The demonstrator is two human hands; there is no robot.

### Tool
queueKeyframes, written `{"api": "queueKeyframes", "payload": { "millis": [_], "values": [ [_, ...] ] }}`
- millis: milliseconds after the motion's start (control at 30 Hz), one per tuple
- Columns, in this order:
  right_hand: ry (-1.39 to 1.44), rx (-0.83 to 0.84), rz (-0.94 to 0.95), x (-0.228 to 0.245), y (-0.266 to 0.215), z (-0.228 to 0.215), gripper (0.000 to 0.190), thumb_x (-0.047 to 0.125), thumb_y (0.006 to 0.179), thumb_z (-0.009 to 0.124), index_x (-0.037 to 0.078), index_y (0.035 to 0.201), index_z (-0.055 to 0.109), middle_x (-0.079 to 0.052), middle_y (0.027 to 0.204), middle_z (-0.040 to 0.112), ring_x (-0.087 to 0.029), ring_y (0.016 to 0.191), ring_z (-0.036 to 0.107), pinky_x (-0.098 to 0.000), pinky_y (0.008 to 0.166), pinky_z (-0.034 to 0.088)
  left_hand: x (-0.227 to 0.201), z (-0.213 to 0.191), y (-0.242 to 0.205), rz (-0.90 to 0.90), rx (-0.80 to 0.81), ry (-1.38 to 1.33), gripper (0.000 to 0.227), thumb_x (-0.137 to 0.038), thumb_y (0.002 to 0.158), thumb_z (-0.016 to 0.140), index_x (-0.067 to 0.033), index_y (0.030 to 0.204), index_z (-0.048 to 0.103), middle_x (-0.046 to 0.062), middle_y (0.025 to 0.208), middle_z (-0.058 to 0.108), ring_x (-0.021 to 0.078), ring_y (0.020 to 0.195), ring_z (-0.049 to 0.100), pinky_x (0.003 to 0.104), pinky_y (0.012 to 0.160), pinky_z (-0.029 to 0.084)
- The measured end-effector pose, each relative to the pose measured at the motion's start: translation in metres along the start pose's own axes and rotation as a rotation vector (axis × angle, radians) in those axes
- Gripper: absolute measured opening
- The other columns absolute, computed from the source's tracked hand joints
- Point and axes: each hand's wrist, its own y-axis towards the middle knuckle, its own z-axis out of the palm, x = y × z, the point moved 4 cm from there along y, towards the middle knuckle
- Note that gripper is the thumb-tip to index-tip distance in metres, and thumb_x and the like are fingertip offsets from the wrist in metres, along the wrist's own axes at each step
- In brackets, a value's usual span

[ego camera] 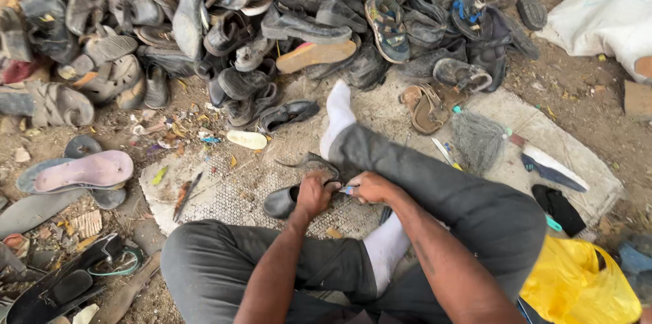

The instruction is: The person repairs several shoes and sandals by hand using a knife to trim and scrape material and applying adhesive to the soles while sitting on the ground surrounded by a large pile of footwear.

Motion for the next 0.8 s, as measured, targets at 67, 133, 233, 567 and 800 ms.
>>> {"api": "queueKeyframes", "payload": {
  "millis": [67, 133, 233, 567, 800],
  "values": [
    [-0.051, -0.005, -0.06, -0.004, 0.005, 0.003, 0.025, 0.023, 0.094, 0.068, 0.004, 0.106, 0.079, -0.013, 0.073, 0.072, -0.02, 0.063, 0.062, -0.0395, 0.061, 0.05, 0.009, 0.012, -0.002, -0.213, 0.086, -0.11, 0.028, -0.029, 0.085, 0.078, -0.0061, 0.102, 0.078, 0.015, 0.11, 0.074, 0.0359, 0.11, 0.065, 0.045, 0.099, 0.048],
    [-0.406, -0.341, -0.595, 0.011, -0.019, 0.014, 0.024, 0.026, 0.098, 0.063, 0.006, 0.103, 0.074, -0.02, 0.096, 0.076, -0.041, 0.089, 0.071, -0.0492, 0.078, 0.054, 0.011, 0.014, -0.005, -0.255, 0.039, -0.192, 0.028, -0.028, 0.083, 0.079, -0.0066, 0.101, 0.078, 0.015, 0.108, 0.075, 0.0345, 0.106, 0.069, 0.043, 0.096, 0.051],
    [-0.333, -0.512, -0.131, 0.012, -0.058, 0.05, 0.034, 0.026, 0.092, 0.059, 0.011, 0.12, 0.07, -0.023, 0.105, 0.071, -0.046, 0.098, 0.068, -0.055, 0.085, 0.052, 0.005, 0.011, -0.011, -0.225, -0.025, -0.286, 0.028, -0.027, 0.078, 0.081, -0.0067, 0.097, 0.079, 0.015, 0.103, 0.076, 0.034, 0.099, 0.072, 0.041, 0.09, 0.055],
    [-0.35, -0.281, -0.122, 0.039, -0.018, 0.029, 0.031, 0.029, 0.1, 0.055, 0.008, 0.116, 0.072, -0.019, 0.104, 0.075, -0.038, 0.096, 0.073, -0.0487, 0.086, 0.056, 0.013, -0.009, -0.015, -0.542, -0.026, -0.115, 0.024, -0.029, 0.088, 0.076, -0.0129, 0.105, 0.081, 0.016, 0.101, 0.073, 0.0331, 0.095, 0.069, 0.041, 0.089, 0.053],
    [-0.237, -0.258, -0.295, 0.056, -0.008, 0.043, 0.028, 0.024, 0.098, 0.06, 0.005, 0.117, 0.071, -0.022, 0.105, 0.074, -0.038, 0.096, 0.073, -0.0454, 0.086, 0.055, 0.067, -0.021, -0.011, -0.458, -0.1, -0.259, 0.029, -0.022, 0.079, 0.083, -0.0052, 0.102, 0.08, 0.018, 0.106, 0.076, 0.0321, 0.1, 0.072, 0.04, 0.093, 0.055]
  ]
}}
